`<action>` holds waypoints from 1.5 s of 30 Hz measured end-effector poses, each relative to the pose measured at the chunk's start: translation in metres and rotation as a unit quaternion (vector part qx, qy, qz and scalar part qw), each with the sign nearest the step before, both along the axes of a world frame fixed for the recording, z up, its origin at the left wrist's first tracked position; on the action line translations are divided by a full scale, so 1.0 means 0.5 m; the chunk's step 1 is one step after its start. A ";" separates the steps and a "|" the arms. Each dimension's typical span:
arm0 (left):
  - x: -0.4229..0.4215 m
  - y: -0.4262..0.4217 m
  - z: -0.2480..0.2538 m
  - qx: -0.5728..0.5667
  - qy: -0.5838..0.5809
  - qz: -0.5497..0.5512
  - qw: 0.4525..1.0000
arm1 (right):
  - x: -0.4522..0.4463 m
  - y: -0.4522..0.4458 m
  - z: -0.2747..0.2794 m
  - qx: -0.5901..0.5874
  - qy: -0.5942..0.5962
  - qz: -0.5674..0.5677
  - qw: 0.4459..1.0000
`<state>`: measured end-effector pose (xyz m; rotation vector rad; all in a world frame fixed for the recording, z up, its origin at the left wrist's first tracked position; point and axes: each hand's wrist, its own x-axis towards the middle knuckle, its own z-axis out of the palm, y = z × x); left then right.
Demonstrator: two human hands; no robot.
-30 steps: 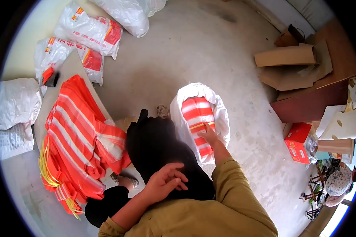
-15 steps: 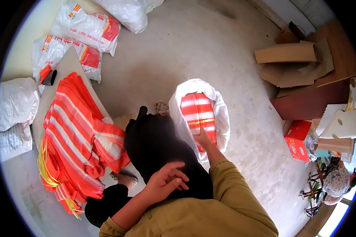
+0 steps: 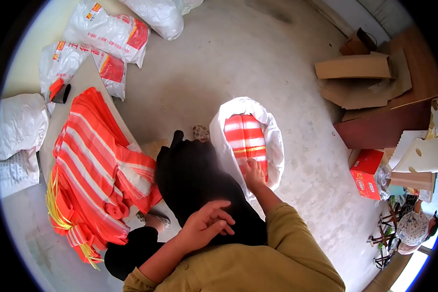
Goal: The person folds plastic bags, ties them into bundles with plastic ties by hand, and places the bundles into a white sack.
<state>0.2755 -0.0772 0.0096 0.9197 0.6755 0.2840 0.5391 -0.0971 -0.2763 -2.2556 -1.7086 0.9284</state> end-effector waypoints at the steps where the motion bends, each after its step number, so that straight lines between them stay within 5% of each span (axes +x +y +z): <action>1: 0.000 -0.001 0.000 0.000 -0.002 -0.001 1.000 | 0.006 -0.006 0.005 0.014 -0.056 0.085 0.995; 4: 0.001 -0.002 -0.002 0.001 0.001 -0.007 1.000 | 0.004 0.009 -0.027 -0.106 0.264 -0.091 0.954; 7: -0.002 -0.002 -0.007 -0.005 0.002 -0.005 1.000 | 0.004 0.032 -0.024 -0.065 0.189 0.043 0.979; 11: -0.003 -0.002 -0.006 -0.006 0.006 -0.001 1.000 | -0.001 0.024 -0.213 -0.039 0.264 -0.012 0.964; 16: 0.002 0.000 0.001 -0.005 0.001 0.001 1.000 | -0.005 0.026 -0.175 -0.017 0.149 0.061 0.987; 19: 0.001 0.000 -0.003 -0.007 -0.003 -0.003 1.000 | -0.016 0.031 -0.247 -0.055 0.057 0.114 0.990; 24: -0.008 0.004 -0.004 -0.023 -0.002 -0.020 1.000 | -0.004 0.022 -0.273 -0.046 0.200 0.018 0.978; 26: -0.011 0.003 -0.007 -0.035 -0.007 -0.021 0.999 | 0.011 0.032 -0.254 -0.019 0.156 0.063 0.986; 28: -0.009 0.003 -0.004 -0.039 -0.006 -0.015 0.999 | 0.032 0.079 -0.094 -0.001 -0.048 0.216 0.975; 31: -0.006 0.005 -0.008 -0.041 -0.018 -0.018 0.999 | 0.035 0.123 -0.054 0.089 -0.145 0.196 0.966; 37: -0.015 0.015 -0.008 -0.044 -0.021 -0.035 0.998 | 0.048 0.208 -0.027 0.010 -0.138 0.221 0.965; 45: -0.013 0.020 -0.010 -0.053 -0.046 -0.040 0.997 | 0.046 0.207 -0.081 0.058 -0.151 0.209 0.965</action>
